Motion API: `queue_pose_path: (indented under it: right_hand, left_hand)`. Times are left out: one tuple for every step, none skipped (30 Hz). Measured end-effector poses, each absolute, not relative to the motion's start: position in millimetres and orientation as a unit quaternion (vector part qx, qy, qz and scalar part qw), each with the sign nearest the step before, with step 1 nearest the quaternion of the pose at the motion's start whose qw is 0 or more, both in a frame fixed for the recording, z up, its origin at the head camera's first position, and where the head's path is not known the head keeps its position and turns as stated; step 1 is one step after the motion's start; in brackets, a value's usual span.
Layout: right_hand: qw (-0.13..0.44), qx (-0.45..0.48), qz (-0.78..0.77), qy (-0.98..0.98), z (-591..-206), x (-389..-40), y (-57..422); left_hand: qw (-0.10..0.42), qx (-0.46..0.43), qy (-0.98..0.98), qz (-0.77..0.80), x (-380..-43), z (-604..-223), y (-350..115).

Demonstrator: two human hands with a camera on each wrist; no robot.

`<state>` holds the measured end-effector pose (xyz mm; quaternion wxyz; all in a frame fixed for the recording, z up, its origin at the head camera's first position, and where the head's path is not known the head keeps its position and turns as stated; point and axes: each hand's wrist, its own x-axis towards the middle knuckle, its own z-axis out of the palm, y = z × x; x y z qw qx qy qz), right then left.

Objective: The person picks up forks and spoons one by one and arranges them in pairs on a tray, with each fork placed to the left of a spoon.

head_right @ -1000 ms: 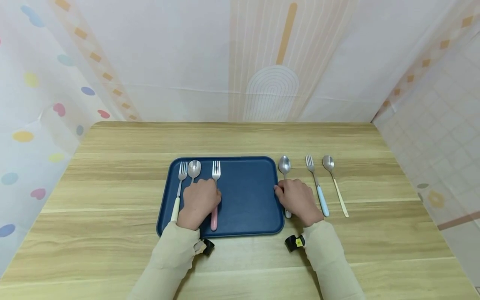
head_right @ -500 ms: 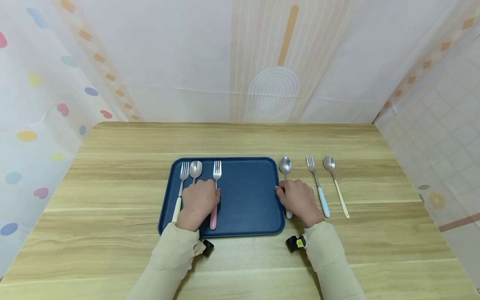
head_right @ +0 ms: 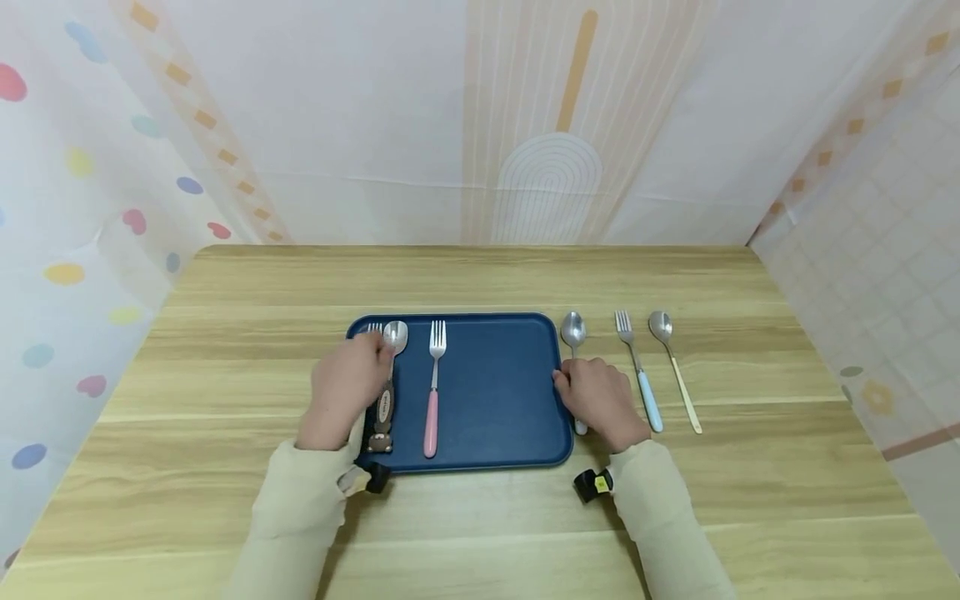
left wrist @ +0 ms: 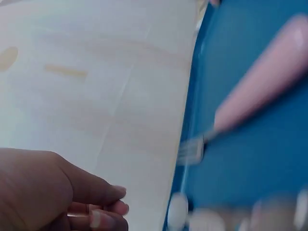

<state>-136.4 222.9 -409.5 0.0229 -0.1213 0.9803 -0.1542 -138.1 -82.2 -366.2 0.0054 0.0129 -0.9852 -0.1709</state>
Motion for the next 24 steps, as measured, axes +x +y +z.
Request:
queue_pose_path:
  right_hand:
    - [0.022, -0.122, -0.155, 0.980, -409.7, -136.6, 222.7]
    - [0.023, -0.122, -0.156, 0.980, -410.0, -136.9, 222.6]
    - [0.023, -0.123, -0.157, 0.980, -410.3, -137.1, 222.6]
    - [0.025, -0.122, -0.157, 0.980, -410.6, -137.1, 222.9]
    - [0.026, -0.120, -0.156, 0.980, -410.7, -137.1, 223.5]
    - [0.028, -0.118, -0.155, 0.980, -410.6, -136.9, 224.2]
    - [0.028, -0.117, -0.152, 0.981, -410.2, -136.7, 225.1]
    - [0.028, -0.117, -0.150, 0.981, -410.1, -136.4, 226.1]
    - [0.027, -0.117, -0.149, 0.982, -409.6, -136.0, 226.9]
    - [0.026, -0.117, -0.148, 0.982, -409.3, -135.9, 227.5]
    - [0.026, -0.118, -0.148, 0.982, -409.1, -135.8, 228.1]
    - [0.025, -0.119, -0.149, 0.981, -408.9, -135.7, 228.5]
    - [0.025, -0.120, -0.149, 0.981, -408.8, -136.3, 228.9]
    - [0.026, -0.119, -0.151, 0.981, -408.9, -136.9, 229.2]
    - [0.027, -0.119, -0.152, 0.981, -408.8, -137.3, 229.2]
    - [0.029, -0.119, -0.153, 0.981, -409.0, -137.8, 229.2]
    - [0.031, -0.120, -0.155, 0.980, -409.2, -138.0, 229.4]
    - [0.033, -0.120, -0.157, 0.980, -409.4, -138.2, 229.6]
    - [0.033, -0.120, -0.159, 0.979, -409.7, -138.1, 229.7]
    - [0.035, -0.121, -0.161, 0.979, -409.8, -138.1, 229.9]
    - [0.035, -0.123, -0.164, 0.978, -410.1, -138.1, 230.3]
    - [0.034, -0.124, -0.166, 0.978, -410.3, -138.3, 230.7]
    - [0.033, -0.125, -0.169, 0.977, -410.2, -138.6, 231.1]
    - [0.031, -0.127, -0.170, 0.977, -410.0, -138.8, 231.5]
  left_hand:
    - [0.004, 0.013, -0.985, -0.173, -139.2, -366.5, -90.1]
    - [0.001, 0.009, -0.985, -0.174, -140.1, -367.4, -98.2]
    - [-0.001, 0.005, -0.985, -0.173, -140.8, -369.3, -106.1]
    - [-0.003, 0.001, -0.985, -0.170, -141.4, -371.7, -113.8]
    - [-0.008, -0.005, -0.986, -0.168, -142.1, -374.2, -121.0]
    - [-0.016, -0.012, -0.986, -0.168, -142.7, -377.0, -127.6]
    - [-0.023, -0.017, -0.985, -0.170, -143.2, -379.9, -133.5]
    - [-0.031, -0.022, -0.984, -0.173, -143.7, -382.6, -138.7]
    - [-0.038, -0.025, -0.983, -0.176, -144.1, -385.4, -143.1]
    - [-0.043, -0.028, -0.982, -0.181, -144.5, -387.9, -146.7]
    - [-0.046, -0.034, -0.981, -0.184, -144.9, -390.3, -149.7]
    - [-0.049, -0.038, -0.980, -0.190, -145.1, -392.4, -152.0]
    - [-0.051, -0.043, -0.979, -0.195, -146.0, -394.3, -153.7]
    - [-0.054, -0.047, -0.978, -0.198, -146.9, -396.2, -155.0]
    - [-0.058, -0.050, -0.977, -0.200, -147.6, -398.1, -156.1]
    - [-0.064, -0.052, -0.976, -0.202, -148.2, -399.8, -156.8]
    - [-0.071, -0.053, -0.975, -0.205, -148.6, -401.1, -157.4]
    - [-0.077, -0.052, -0.974, -0.209, -149.0, -402.4, -157.8]
    - [-0.082, -0.053, -0.973, -0.210, -149.2, -403.4, -158.2]
    - [-0.085, -0.053, -0.972, -0.211, -149.4, -404.3, -158.5]
    - [-0.087, -0.055, -0.972, -0.213, -149.7, -405.2, -158.9]
    - [-0.087, -0.057, -0.971, -0.216, -150.0, -405.8, -159.3]
    - [-0.085, -0.060, -0.970, -0.219, -150.3, -406.3, -159.7]
    - [-0.083, -0.063, -0.970, -0.221, -150.9, -406.9, -160.2]
